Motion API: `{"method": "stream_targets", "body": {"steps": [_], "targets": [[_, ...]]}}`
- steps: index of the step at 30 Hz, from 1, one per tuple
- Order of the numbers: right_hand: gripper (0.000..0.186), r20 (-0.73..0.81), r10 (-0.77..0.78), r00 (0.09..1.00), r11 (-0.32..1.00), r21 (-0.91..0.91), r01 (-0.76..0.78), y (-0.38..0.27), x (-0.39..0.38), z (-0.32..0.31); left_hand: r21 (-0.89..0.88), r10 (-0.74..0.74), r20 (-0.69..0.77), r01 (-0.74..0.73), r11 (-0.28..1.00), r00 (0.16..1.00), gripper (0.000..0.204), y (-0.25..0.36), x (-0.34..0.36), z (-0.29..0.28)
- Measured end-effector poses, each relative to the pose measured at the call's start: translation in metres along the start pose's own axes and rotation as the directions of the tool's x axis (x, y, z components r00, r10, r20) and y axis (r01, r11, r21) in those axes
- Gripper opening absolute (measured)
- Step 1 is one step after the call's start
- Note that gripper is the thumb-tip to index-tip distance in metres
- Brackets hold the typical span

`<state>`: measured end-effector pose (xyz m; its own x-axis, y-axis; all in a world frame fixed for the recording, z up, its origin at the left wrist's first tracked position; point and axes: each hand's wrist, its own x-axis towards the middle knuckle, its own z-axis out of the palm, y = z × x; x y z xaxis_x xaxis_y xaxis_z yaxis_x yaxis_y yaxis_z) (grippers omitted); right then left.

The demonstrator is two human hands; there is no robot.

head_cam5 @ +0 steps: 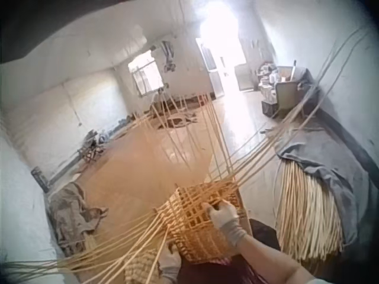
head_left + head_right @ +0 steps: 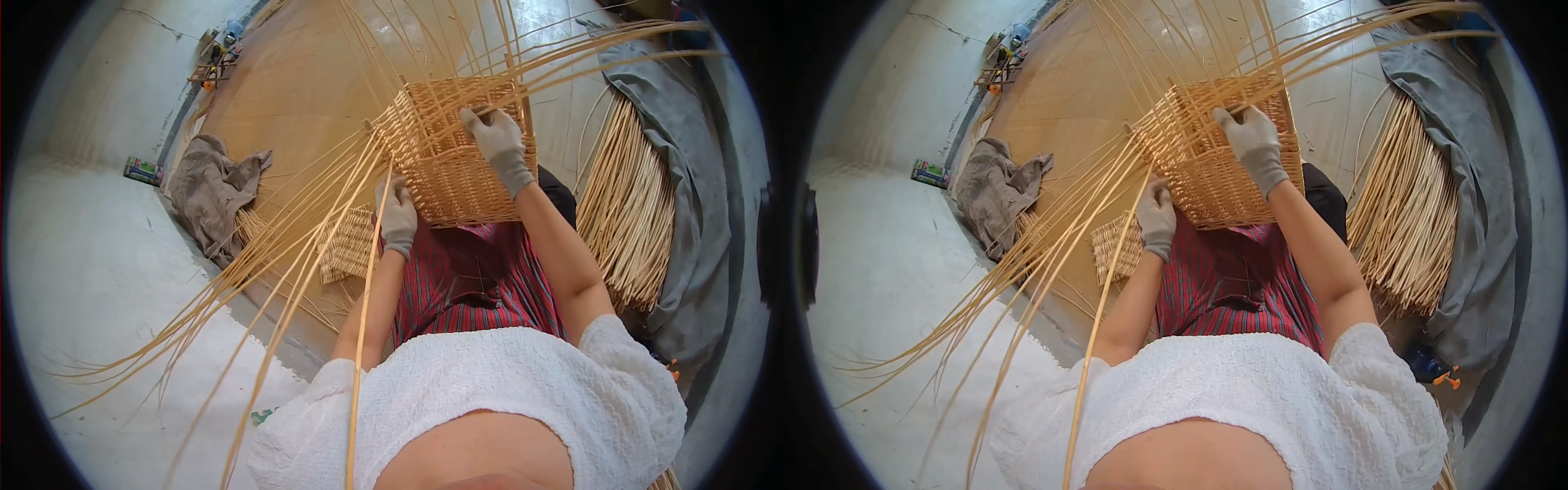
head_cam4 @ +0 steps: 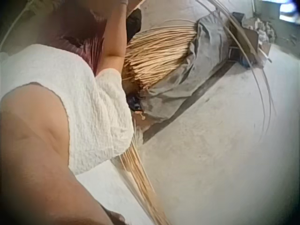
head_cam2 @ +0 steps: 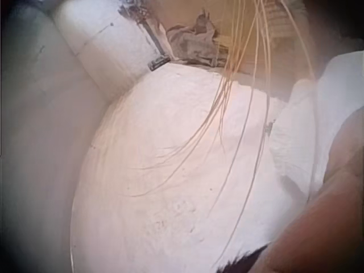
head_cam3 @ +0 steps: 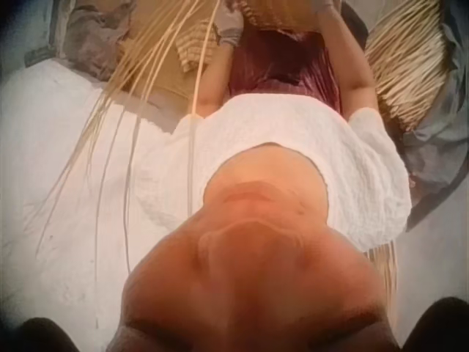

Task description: The person weaves a basket by hand, interlacing thin bamboo strips through vertical stakes. They repeatedly thread, pull, and adjust the strips to build up the basket walls while seated on the floor.

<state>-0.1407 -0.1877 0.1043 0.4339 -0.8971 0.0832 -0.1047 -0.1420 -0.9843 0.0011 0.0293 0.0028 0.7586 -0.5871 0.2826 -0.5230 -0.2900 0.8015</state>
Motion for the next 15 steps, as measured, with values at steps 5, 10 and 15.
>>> {"method": "stream_targets", "body": {"steps": [5, 10, 15], "targets": [[0.012, 0.1, 0.005, 0.995, 0.927, 0.372, -0.042, 0.021, -0.045, 0.002, 0.242, -0.057, 0.014, 0.052, 0.969, 0.998, 0.051, 0.022, 0.018, -0.002], [0.018, 0.11, 0.085, 0.99, 0.9, 0.418, -0.124, 0.059, -0.087, -0.028, 0.528, -0.208, 0.217, 0.065, 0.847, 0.954, 0.051, 0.059, 0.027, -0.01], [0.026, 0.081, 0.487, 0.869, 0.718, 0.53, -0.452, 0.09, -0.067, -0.013, 0.55, -0.187, 0.225, 0.034, 0.835, 0.956, 0.053, 0.064, 0.035, -0.015]]}}
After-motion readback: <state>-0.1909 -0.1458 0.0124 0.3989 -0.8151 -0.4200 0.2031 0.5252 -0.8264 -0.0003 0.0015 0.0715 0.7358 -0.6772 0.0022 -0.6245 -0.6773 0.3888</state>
